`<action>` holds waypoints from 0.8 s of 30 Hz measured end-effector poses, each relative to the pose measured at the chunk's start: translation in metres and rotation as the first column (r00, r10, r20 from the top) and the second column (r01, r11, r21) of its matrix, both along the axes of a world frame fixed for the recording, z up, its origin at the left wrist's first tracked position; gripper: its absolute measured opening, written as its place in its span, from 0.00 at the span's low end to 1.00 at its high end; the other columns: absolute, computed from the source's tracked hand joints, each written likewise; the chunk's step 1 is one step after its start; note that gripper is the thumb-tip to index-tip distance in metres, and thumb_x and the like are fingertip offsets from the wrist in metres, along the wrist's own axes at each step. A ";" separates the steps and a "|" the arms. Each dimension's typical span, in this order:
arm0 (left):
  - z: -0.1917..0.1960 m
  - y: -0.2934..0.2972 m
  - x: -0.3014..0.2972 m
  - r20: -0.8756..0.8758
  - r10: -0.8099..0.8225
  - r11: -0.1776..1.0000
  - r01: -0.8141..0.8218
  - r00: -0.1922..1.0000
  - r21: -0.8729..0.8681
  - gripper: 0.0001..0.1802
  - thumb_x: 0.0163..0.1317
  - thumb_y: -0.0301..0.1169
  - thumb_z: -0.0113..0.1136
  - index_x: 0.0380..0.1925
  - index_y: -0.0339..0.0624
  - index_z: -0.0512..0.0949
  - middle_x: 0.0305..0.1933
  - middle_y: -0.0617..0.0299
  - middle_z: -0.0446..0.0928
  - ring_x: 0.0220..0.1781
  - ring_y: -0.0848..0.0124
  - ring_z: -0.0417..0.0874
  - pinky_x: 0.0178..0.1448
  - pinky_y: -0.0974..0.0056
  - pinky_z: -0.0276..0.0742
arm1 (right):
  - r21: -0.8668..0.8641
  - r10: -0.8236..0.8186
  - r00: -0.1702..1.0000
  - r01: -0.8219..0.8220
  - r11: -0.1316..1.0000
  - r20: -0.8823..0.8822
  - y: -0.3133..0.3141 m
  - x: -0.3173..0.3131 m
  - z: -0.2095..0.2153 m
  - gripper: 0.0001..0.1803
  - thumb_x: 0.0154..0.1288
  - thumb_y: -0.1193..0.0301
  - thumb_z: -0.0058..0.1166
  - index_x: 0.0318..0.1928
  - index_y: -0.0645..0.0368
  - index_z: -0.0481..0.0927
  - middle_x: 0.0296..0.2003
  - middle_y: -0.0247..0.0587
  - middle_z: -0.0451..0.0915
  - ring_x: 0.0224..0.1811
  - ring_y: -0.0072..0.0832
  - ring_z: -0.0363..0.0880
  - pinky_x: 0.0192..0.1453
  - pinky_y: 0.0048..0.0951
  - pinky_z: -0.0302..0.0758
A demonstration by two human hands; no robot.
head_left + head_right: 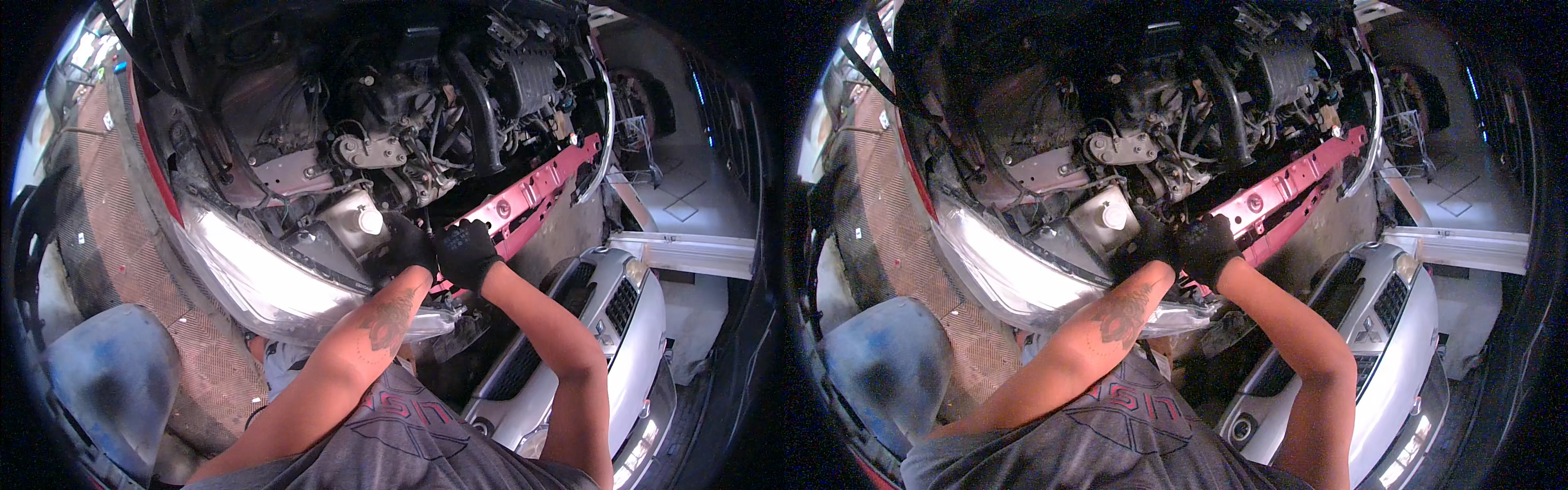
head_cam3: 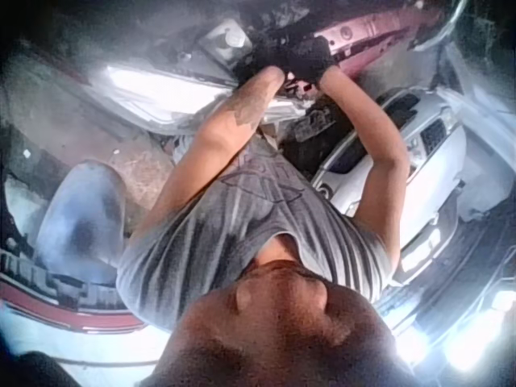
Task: The person installs a red metal cross-member into the front of a car's engine bay. They align the part by hand, secure it with bolts, and use a power drill to tighten the fasteners.
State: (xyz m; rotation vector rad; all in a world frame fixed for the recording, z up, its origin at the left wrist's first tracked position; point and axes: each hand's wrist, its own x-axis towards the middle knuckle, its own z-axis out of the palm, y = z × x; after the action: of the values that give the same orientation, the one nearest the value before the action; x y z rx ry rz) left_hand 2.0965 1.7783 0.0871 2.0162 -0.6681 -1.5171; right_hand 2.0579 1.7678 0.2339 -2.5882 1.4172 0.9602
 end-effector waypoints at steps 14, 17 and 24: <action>-0.003 -0.010 0.001 -0.213 0.125 0.980 -0.087 0.969 0.181 0.34 0.72 0.47 0.48 0.68 0.35 0.57 0.62 0.41 0.73 0.59 0.49 0.79 0.63 0.49 0.70 | -0.065 0.095 0.976 -0.084 0.994 0.195 -0.002 -0.015 -0.021 0.11 0.58 0.61 0.54 0.29 0.54 0.84 0.24 0.47 0.83 0.29 0.46 0.84 0.32 0.49 0.77; -0.007 -0.009 0.000 -0.198 0.158 0.970 -0.114 0.967 0.216 0.34 0.72 0.49 0.47 0.68 0.35 0.59 0.62 0.42 0.73 0.59 0.50 0.79 0.64 0.49 0.70 | -0.025 0.108 0.982 -0.106 0.994 0.154 -0.001 -0.013 -0.012 0.08 0.54 0.66 0.55 0.29 0.55 0.83 0.26 0.46 0.83 0.32 0.44 0.84 0.30 0.46 0.76; -0.011 -0.006 0.001 -0.150 0.209 0.942 -0.157 0.966 0.297 0.35 0.73 0.53 0.42 0.66 0.33 0.63 0.63 0.45 0.74 0.59 0.52 0.79 0.64 0.51 0.70 | -0.023 -0.163 0.978 0.167 0.986 0.130 0.010 -0.002 -0.005 0.10 0.56 0.61 0.53 0.31 0.52 0.83 0.27 0.47 0.85 0.29 0.46 0.85 0.29 0.46 0.77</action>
State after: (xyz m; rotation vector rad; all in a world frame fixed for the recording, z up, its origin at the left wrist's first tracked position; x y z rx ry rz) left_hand 2.0973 1.7722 0.0762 2.0448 -0.1907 -1.7318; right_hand 2.0559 1.7773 0.2287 -2.4565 1.5962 0.7422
